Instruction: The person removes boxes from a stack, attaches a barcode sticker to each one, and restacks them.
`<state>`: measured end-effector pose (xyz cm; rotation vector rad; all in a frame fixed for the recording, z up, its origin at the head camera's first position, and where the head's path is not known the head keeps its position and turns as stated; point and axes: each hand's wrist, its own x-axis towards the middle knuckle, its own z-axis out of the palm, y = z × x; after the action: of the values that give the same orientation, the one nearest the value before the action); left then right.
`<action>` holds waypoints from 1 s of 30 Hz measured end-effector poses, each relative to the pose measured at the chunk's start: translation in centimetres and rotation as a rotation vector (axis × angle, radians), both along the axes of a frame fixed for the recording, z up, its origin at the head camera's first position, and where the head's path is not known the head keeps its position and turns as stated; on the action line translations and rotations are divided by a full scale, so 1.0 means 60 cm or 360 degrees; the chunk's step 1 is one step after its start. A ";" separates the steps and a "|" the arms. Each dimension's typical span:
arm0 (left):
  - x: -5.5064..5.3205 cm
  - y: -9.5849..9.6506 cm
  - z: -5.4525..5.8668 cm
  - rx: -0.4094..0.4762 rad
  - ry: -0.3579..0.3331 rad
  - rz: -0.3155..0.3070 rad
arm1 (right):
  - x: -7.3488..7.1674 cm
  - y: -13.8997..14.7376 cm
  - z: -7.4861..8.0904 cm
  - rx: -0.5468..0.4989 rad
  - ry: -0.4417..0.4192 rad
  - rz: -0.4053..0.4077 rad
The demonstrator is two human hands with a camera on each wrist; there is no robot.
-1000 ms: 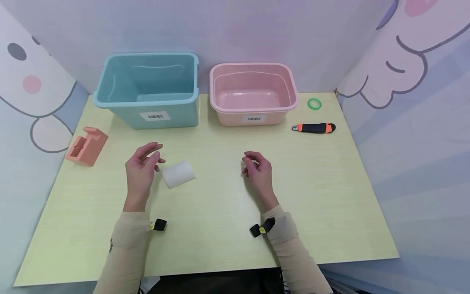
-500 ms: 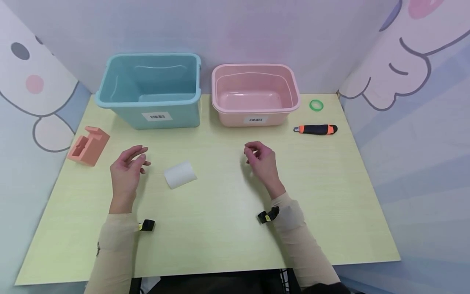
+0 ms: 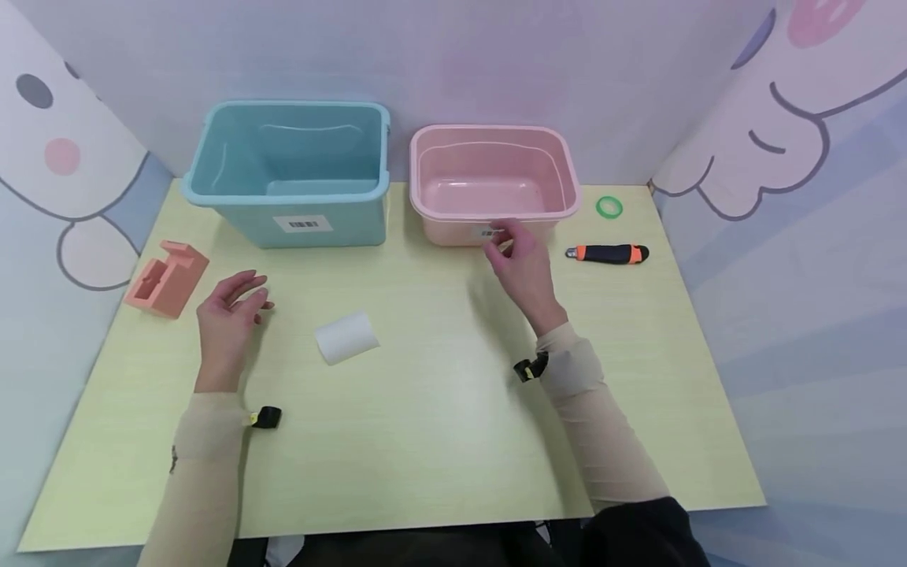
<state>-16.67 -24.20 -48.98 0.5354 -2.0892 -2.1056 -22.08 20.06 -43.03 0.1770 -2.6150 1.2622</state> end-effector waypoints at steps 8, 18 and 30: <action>-0.027 -0.021 -0.003 -0.0045 -0.0035 -0.0011 | -0.033 0.002 0.015 0.0203 -0.0030 -0.0002; -0.069 -0.044 0.008 -0.0052 -0.0061 -0.0007 | -0.044 -0.001 0.023 0.0344 -0.0066 -0.0009; -0.095 -0.051 0.055 -0.0170 0.0124 0.0125 | -0.050 0.001 0.021 0.0400 -0.0147 -0.0015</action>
<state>-22.39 -27.24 -45.66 0.5042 -2.0879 -1.9277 -25.09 20.11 -41.80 0.1518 -2.8450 0.9558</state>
